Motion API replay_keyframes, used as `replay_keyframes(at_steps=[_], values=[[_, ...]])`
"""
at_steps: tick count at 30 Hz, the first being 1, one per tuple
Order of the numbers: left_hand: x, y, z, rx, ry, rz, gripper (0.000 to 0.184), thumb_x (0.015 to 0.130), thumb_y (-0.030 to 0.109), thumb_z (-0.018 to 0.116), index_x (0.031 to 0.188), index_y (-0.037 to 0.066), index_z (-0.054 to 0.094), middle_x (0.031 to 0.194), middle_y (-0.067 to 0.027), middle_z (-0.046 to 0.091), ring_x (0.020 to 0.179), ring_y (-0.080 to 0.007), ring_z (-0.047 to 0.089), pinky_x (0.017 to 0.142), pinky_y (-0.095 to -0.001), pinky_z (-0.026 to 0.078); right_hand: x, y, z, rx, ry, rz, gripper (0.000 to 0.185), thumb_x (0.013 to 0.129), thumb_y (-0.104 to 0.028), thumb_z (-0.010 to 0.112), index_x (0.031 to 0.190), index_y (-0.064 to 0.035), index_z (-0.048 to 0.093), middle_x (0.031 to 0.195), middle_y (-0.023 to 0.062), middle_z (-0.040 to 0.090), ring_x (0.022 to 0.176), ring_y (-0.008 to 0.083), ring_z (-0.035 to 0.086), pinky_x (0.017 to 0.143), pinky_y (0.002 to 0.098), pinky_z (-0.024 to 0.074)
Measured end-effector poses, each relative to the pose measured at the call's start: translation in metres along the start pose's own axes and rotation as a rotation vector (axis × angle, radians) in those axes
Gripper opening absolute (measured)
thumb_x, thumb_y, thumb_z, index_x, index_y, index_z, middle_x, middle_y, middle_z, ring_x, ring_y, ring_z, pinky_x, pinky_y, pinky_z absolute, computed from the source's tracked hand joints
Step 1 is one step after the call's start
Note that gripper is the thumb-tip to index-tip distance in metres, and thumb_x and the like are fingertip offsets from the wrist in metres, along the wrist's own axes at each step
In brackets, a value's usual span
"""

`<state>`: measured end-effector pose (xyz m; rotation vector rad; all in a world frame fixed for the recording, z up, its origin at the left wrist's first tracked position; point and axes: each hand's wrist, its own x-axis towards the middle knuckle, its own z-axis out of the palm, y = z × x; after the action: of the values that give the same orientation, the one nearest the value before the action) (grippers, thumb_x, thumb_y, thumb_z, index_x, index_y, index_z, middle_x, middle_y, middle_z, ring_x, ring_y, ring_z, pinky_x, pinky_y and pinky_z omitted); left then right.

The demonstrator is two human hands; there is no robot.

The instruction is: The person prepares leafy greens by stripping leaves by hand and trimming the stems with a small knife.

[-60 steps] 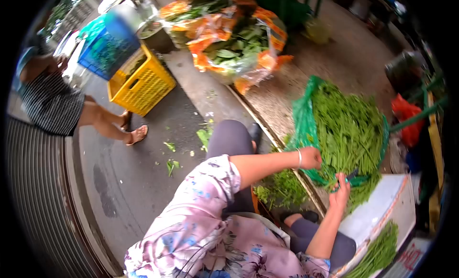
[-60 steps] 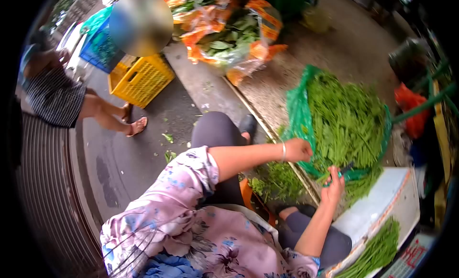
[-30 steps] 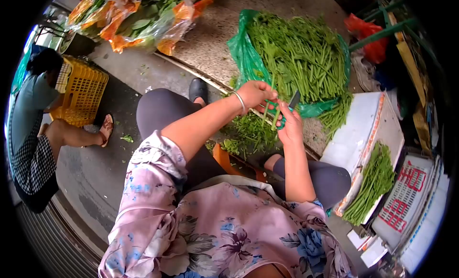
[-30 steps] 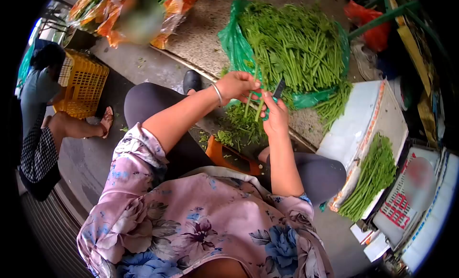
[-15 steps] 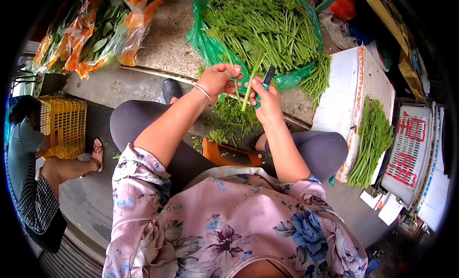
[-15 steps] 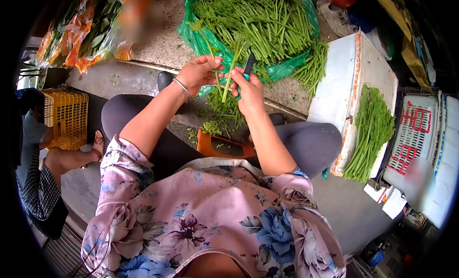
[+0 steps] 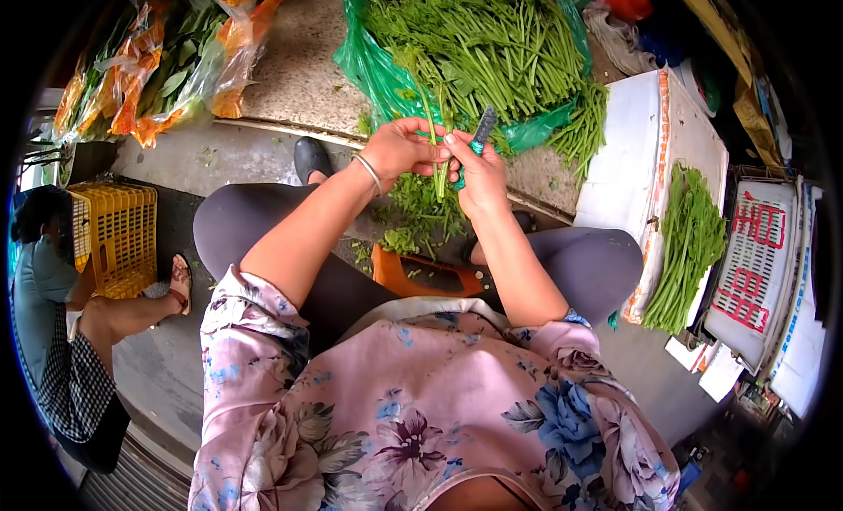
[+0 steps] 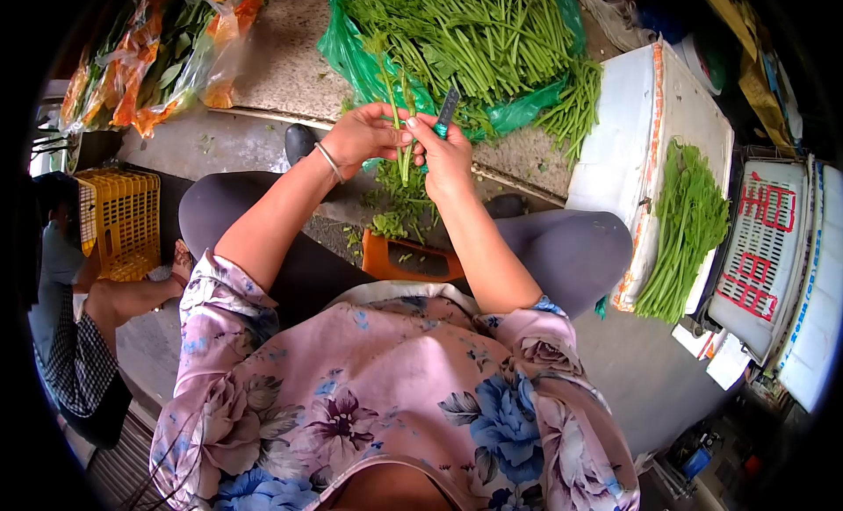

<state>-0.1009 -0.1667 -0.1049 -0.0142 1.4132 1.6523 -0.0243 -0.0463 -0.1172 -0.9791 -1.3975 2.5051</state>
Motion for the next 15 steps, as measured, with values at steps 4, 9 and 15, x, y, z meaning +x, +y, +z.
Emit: replay_keyframes(at_steps=[4,9,15], values=[[0.004,-0.006,-0.007,-0.043,-0.028,-0.003,0.022,0.075,0.005,0.065,0.095,0.007,0.056,0.076,-0.0026,0.062,0.066,-0.0092,0.057,0.053,-0.0205,0.045,-0.003,-0.003,-0.005,-0.030,-0.019,0.039,0.025,0.080,-0.024,0.062,0.094,-0.0030,0.057,0.068,-0.0006,0.052,0.053,0.0043,0.044,0.045,0.0192,0.0338],[0.001,-0.003,-0.007,-0.029,-0.011,-0.039,0.023,0.075,0.005,0.065,0.096,0.007,0.056,0.076,-0.0016,0.062,0.067,-0.0092,0.057,0.054,-0.0210,0.044,-0.001,-0.001,-0.016,-0.131,-0.132,-0.072,0.042,0.084,-0.028,0.057,0.115,0.0001,0.050,0.072,-0.0014,0.052,0.063,0.0036,0.043,0.053,0.0189,0.0343],[-0.001,-0.001,-0.007,0.025,-0.033,-0.065,0.023,0.075,0.005,0.065,0.097,0.007,0.057,0.076,-0.0004,0.062,0.067,-0.0079,0.057,0.053,-0.0206,0.042,0.008,0.007,-0.018,-0.291,-0.139,-0.189,0.050,0.083,-0.028,0.058,0.120,0.0026,0.044,0.087,0.0012,0.056,0.072,0.0065,0.047,0.064,0.0191,0.0396]])
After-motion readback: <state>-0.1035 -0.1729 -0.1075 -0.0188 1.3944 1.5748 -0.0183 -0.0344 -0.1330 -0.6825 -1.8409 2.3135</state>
